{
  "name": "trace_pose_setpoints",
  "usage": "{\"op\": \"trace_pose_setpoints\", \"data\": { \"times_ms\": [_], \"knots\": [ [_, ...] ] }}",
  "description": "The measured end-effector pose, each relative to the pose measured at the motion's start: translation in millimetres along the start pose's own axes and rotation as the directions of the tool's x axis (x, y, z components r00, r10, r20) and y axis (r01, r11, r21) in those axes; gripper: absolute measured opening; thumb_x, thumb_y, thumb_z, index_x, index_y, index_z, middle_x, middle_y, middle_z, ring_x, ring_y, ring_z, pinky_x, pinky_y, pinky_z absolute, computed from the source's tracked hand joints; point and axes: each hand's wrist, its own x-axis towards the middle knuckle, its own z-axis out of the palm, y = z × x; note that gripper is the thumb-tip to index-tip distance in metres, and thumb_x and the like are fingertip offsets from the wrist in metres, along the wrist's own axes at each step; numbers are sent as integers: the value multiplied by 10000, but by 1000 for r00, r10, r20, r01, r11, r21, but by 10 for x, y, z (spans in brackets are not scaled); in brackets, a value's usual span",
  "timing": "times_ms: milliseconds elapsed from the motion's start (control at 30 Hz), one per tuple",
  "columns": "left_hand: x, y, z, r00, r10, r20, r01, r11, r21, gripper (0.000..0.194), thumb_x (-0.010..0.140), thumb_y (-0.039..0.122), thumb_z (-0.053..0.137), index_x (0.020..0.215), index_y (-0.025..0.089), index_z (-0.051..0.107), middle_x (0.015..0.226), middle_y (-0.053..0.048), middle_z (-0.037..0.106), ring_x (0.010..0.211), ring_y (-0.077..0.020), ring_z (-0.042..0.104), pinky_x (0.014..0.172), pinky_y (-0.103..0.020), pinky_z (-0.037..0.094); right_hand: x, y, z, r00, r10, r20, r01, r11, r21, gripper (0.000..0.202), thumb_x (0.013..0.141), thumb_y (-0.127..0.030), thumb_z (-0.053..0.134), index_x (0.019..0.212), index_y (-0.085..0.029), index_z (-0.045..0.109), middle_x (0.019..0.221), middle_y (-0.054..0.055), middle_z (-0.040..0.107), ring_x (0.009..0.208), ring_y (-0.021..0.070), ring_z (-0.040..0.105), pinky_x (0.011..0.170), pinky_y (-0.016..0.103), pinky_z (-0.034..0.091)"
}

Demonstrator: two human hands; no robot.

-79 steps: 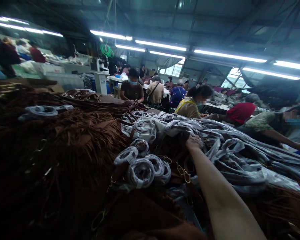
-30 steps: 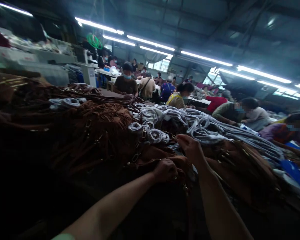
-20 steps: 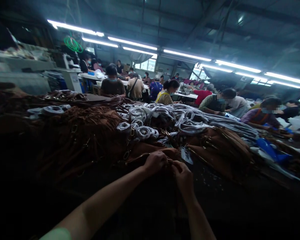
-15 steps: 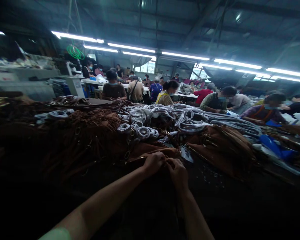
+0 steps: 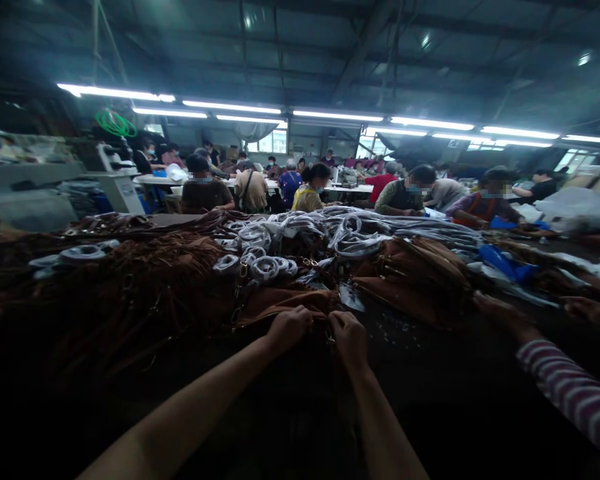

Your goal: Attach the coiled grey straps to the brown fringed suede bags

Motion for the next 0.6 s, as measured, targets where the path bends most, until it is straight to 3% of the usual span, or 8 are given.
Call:
{"op": "trace_pose_setpoints", "data": {
  "times_ms": [133, 233, 333, 400, 500, 600],
  "knots": [
    [8, 35, -20, 983, 155, 103, -174, 962, 212, 199, 886, 186, 401, 974, 156, 576, 932, -88, 625, 711, -183, 618, 597, -273, 442, 251, 504, -337, 980, 193, -41, -197, 946, -257, 283, 840, -399, 512, 911, -230, 729, 924, 53, 730, 827, 209, 664, 715, 279, 468],
    [80, 90, -19, 970, 206, 130, -233, 939, 254, 208, 823, 171, 450, 983, 128, 576, 921, -106, 622, 728, -207, 615, 598, -293, 451, 493, 748, -485, 976, 219, -13, -210, 912, -352, 259, 827, -379, 530, 906, -243, 736, 914, 36, 734, 832, 200, 668, 696, 260, 457],
    [209, 113, -13, 961, 225, 158, -258, 937, 237, 198, 772, 174, 490, 925, 111, 599, 879, -125, 628, 783, -242, 612, 621, -312, 453, 730, 842, -524, 979, 205, -5, -191, 901, -388, 236, 819, -358, 545, 887, -248, 742, 919, 34, 734, 856, 196, 665, 711, 252, 449],
    [294, 74, -2, 970, 188, 156, -214, 962, 170, 171, 760, 180, 508, 882, 122, 613, 877, -121, 643, 800, -236, 613, 655, -308, 445, 870, 874, -515, 979, 203, -6, -186, 887, -422, 226, 816, -343, 551, 876, -242, 744, 911, 44, 734, 852, 202, 662, 707, 257, 443],
    [359, -70, 39, 991, 27, 134, -21, 999, -44, 128, 782, 247, 540, 824, 163, 626, 852, -67, 665, 761, -186, 607, 652, -266, 414, 1067, 919, -462, 981, 193, -8, -174, 866, -469, 218, 819, -329, 554, 873, -236, 744, 901, 53, 730, 824, 205, 655, 693, 265, 433],
    [331, -230, 113, 993, -46, 108, 75, 956, -283, 125, 772, 290, 583, 794, 175, 628, 807, -17, 656, 732, -144, 581, 619, -224, 375, 1282, 953, -354, 990, 141, 3, -121, 859, -497, 230, 845, -320, 532, 894, -235, 739, 942, 49, 718, 865, 190, 635, 743, 260, 428]
  ]
}}
